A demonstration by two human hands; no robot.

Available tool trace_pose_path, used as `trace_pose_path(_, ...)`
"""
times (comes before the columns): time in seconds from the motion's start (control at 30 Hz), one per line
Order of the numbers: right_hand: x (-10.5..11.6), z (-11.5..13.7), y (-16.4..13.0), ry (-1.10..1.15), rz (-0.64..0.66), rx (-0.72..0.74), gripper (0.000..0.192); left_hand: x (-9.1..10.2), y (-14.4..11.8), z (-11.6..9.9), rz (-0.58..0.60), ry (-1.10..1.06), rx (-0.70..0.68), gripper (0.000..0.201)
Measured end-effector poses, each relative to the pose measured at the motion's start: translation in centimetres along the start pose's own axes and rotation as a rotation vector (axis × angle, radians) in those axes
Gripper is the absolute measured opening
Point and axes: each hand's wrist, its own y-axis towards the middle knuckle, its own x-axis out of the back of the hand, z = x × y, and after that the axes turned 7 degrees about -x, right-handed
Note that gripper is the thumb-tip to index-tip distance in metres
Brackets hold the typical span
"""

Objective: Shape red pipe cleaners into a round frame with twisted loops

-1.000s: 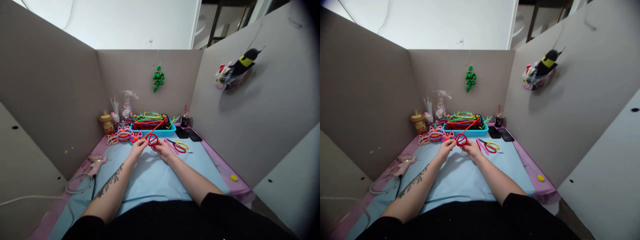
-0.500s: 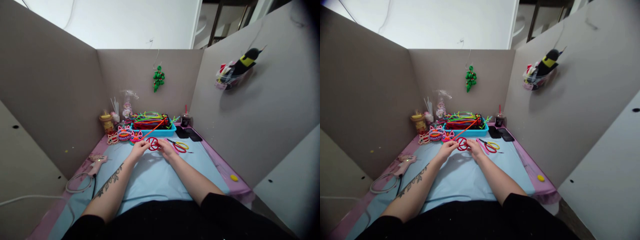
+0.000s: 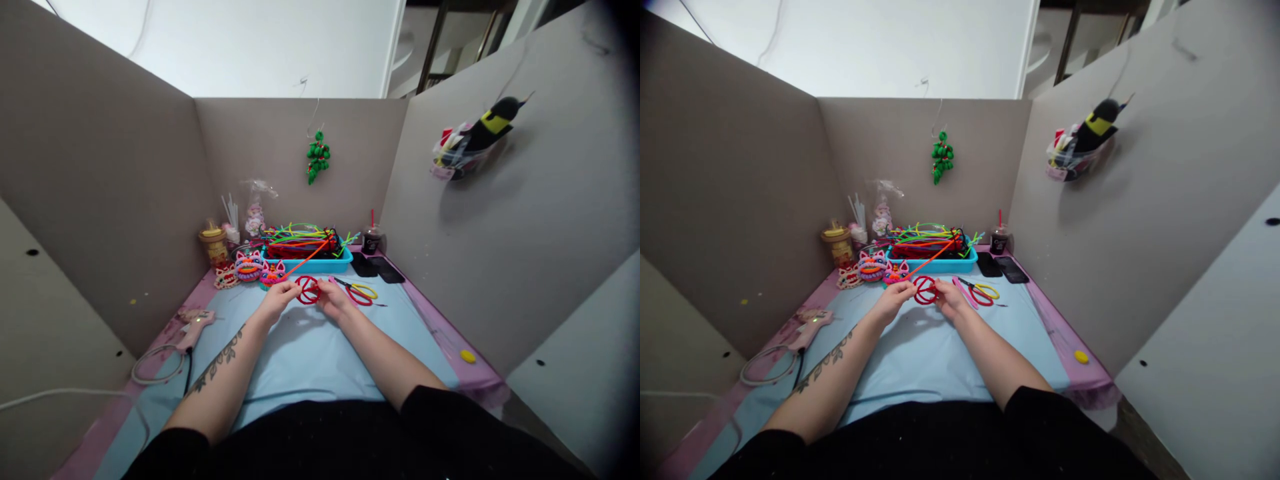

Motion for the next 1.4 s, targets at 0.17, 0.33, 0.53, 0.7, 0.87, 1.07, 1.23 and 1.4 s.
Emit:
trace_pose_path(0.17,0.6,0.1,0.3,0.033,-0.009,-0.024,0.002,0.3,0.1,0.0,0.005,0.022,0.004,0.031)
trace_pose_path(0.33,0.8,0.8,0.4,0.148,-0.044,-0.028,0.003,0.6,0.4,0.2,-0.162,0.204,-0.151,0.033)
trace_pose_path(0.53,0.4,0.6,0.2,0.136,-0.008,0.010,0.006,-0.3,-0.6,-0.1,-0.186,0.744,-0.588,0.038)
trace_pose_path(0.7,0.2,0.0,0.2,0.143,0.029,-0.042,0.003,-0.6,-1.1,-0.3,-0.170,0.852,-0.636,0.021)
trace_pose_path(0.87,0.1,0.0,-0.1,0.119,0.053,-0.042,0.005,-0.6,-0.9,-0.3,-0.101,0.789,-0.658,0.013)
trace_pose_path(1.07,0.0,0.3,-0.2,0.114,0.022,0.004,0.004,-0.4,-0.9,-0.1,-0.086,0.723,-0.651,0.015)
trace_pose_path(1.23,0.4,0.3,-0.1,-0.001,0.026,0.062,0.011,-0.3,-0.8,-0.3,-0.086,0.679,-0.637,0.012)
trace_pose_path(1.4,0.7,0.4,0.1,-0.022,0.023,0.079,0.013,-0.2,-0.3,0.5,-0.213,0.423,-0.445,0.025)
